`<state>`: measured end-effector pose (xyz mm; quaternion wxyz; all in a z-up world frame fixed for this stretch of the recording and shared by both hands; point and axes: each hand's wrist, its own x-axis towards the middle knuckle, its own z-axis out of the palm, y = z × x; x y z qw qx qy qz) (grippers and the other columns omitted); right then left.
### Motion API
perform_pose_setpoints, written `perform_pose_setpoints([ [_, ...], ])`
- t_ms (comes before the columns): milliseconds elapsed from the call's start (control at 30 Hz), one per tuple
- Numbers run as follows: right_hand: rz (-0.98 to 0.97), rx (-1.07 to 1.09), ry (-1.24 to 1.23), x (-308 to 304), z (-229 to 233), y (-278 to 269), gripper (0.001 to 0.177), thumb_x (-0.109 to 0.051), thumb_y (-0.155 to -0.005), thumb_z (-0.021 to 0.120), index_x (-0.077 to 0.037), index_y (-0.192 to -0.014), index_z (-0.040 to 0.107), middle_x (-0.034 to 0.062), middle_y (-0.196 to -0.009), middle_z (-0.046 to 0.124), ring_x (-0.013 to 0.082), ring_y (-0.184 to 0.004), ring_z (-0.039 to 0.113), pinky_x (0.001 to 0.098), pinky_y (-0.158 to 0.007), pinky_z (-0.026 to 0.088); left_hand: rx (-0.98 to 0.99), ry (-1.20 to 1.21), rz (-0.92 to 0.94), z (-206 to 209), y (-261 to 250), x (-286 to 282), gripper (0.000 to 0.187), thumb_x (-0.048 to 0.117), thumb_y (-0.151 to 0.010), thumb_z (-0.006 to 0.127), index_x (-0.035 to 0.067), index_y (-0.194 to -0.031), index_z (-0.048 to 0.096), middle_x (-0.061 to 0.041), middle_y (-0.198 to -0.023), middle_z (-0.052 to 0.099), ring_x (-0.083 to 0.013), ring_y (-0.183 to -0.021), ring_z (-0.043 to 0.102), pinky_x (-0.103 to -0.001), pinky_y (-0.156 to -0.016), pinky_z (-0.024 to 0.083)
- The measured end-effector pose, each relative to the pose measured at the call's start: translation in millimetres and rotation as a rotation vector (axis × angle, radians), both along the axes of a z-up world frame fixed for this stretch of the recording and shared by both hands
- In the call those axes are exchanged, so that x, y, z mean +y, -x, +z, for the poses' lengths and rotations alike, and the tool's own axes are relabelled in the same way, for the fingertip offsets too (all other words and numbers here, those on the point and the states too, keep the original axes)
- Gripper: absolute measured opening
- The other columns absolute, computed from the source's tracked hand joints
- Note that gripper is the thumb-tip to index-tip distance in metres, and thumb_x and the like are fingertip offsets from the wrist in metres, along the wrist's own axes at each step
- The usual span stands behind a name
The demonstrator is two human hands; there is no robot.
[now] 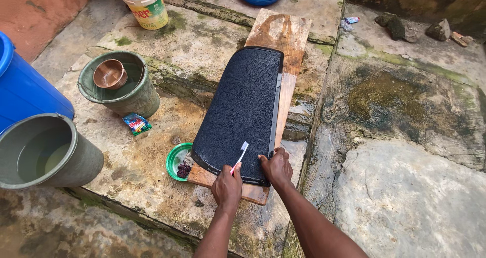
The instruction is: The person cleans a small black mat by scrubbing it with a toothbrush and applying soapy water from a bowl.
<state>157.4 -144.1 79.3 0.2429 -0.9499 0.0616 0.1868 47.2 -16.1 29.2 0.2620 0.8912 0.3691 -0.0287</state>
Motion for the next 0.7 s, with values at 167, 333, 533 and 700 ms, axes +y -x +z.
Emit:
perform_pose_setpoints([
  [167, -0.061, 0.165, 0.042, 3.8, -5.7, -22.4, 0.083, -0.052, -0.082, 0.083, 0.004, -0.134, 0.051, 0.0225, -0.124, 0.070, 0.0351, -0.115, 0.069, 0.0450, -0.099, 0.054, -0.014, 0.000, 0.020, -5.6, -1.5, 0.0, 0.035, 0.047, -0.105, 0.048, 0.016, -0.098, 0.063, 0.002, -0.069, 0.068, -0.0133, -0.055, 0.061, -0.030, -0.053, 0.043],
  [333, 0.067, 0.061, -0.140, 0.2, -46.8, -31.8, 0.050, -0.043, -0.096, 0.067, 0.002, -0.118, 0.067, 0.0259, -0.115, 0.072, 0.0385, -0.107, 0.071, 0.0455, -0.095, 0.054, -0.066, -0.089, 0.003, 0.8, 1.0, -5.9, 0.034, 0.046, -0.105, 0.049, 0.015, -0.098, 0.062, -0.002, -0.080, 0.069, -0.0161, -0.070, 0.063, -0.033, -0.063, 0.048],
  [533, -0.037, 0.007, -0.277, -15.6, -46.1, 17.8, 0.047, -0.039, -0.104, 0.049, -0.001, -0.129, 0.059, 0.0264, -0.116, 0.073, 0.0390, -0.105, 0.072, 0.0511, -0.092, 0.054, -0.099, -0.210, -0.103, -6.7, 11.9, -17.0, 0.027, 0.040, -0.099, 0.057, 0.014, -0.100, 0.062, -0.003, -0.094, 0.070, -0.0180, -0.087, 0.063, -0.037, -0.077, 0.052],
  [700, -0.092, -0.008, -0.258, -36.0, -86.3, 29.8, 0.062, -0.037, -0.104, 0.050, 0.000, -0.150, 0.035, 0.0288, -0.149, 0.045, 0.0460, -0.129, 0.052, 0.0568, -0.103, 0.046, -0.165, -0.251, -0.212, -35.4, 16.7, -9.6, 0.022, 0.033, -0.095, 0.063, 0.013, -0.104, 0.064, -0.003, -0.097, 0.070, -0.0178, -0.087, 0.062, -0.035, -0.075, 0.054],
])
